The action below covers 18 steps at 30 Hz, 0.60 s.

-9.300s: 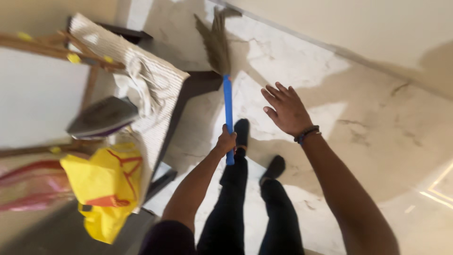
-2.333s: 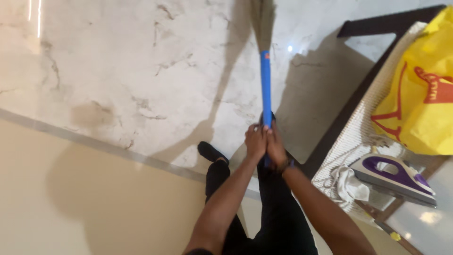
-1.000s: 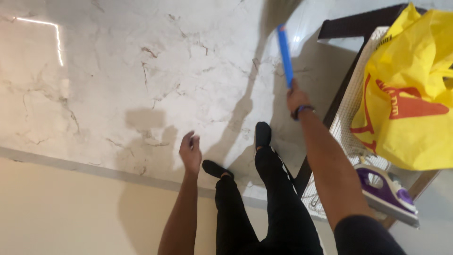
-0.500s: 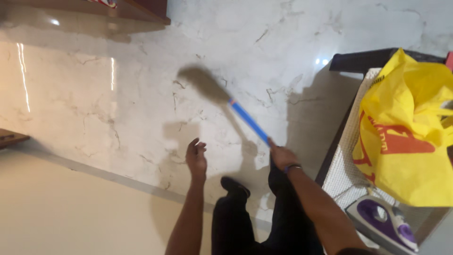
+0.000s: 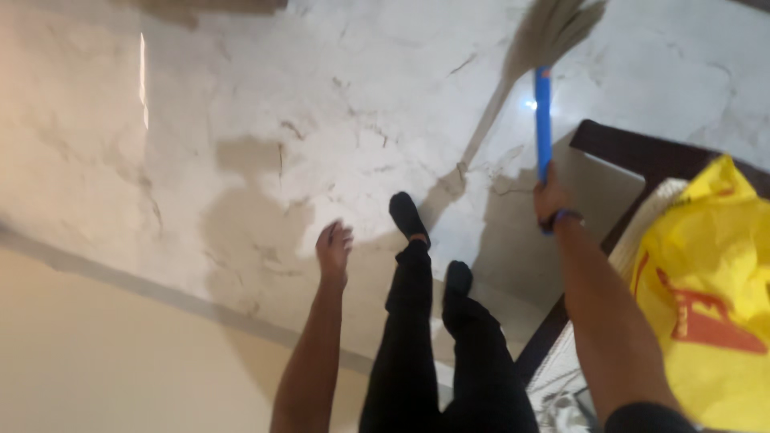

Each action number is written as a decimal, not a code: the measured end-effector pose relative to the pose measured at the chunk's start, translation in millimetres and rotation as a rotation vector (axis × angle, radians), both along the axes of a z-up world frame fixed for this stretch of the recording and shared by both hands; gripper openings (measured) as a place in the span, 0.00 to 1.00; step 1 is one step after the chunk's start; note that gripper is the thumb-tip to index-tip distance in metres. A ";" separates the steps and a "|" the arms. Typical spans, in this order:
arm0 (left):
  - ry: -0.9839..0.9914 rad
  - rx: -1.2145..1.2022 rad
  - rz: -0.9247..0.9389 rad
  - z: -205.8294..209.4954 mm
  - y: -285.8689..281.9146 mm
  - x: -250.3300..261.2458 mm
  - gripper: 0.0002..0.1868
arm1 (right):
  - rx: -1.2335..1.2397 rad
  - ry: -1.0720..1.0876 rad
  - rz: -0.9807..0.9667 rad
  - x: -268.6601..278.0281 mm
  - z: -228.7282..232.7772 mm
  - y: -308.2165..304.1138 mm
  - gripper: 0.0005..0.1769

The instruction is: The person sweeps the floor with a broom, moving dust and debris while navigating through various rooms.

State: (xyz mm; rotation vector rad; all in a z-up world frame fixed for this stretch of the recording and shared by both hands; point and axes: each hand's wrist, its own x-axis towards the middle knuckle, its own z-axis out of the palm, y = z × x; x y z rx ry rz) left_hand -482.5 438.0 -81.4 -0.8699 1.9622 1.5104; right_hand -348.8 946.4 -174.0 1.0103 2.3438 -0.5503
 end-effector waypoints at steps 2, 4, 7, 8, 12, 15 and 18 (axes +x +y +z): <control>0.164 0.203 -0.034 -7.4 17.9 -9.8 0.16 | -0.192 -0.153 -0.066 5.5 0.8 -39.6 0.40; 0.137 0.038 -0.182 -3.8 40.8 -39.2 0.17 | -0.144 -0.185 0.272 -4.5 9.1 -81.8 0.41; 0.182 -0.156 -0.264 11.0 51.6 -80.2 0.15 | -0.292 -0.190 0.362 -41.1 56.5 -121.6 0.38; 0.175 -0.154 -0.220 14.3 48.9 -83.1 0.15 | -0.384 -0.203 0.411 -50.8 77.8 -134.9 0.37; 0.331 -0.379 -0.243 18.7 19.9 -108.7 0.14 | -0.384 -0.261 0.584 -122.1 159.0 -130.0 0.35; 0.440 -0.442 -0.275 25.4 -7.3 -116.3 0.14 | -0.334 -0.172 0.612 -142.0 229.6 -69.4 0.37; 0.347 -0.518 -0.277 29.4 -32.1 -109.9 0.13 | -0.144 -0.208 0.535 -157.2 287.1 22.4 0.39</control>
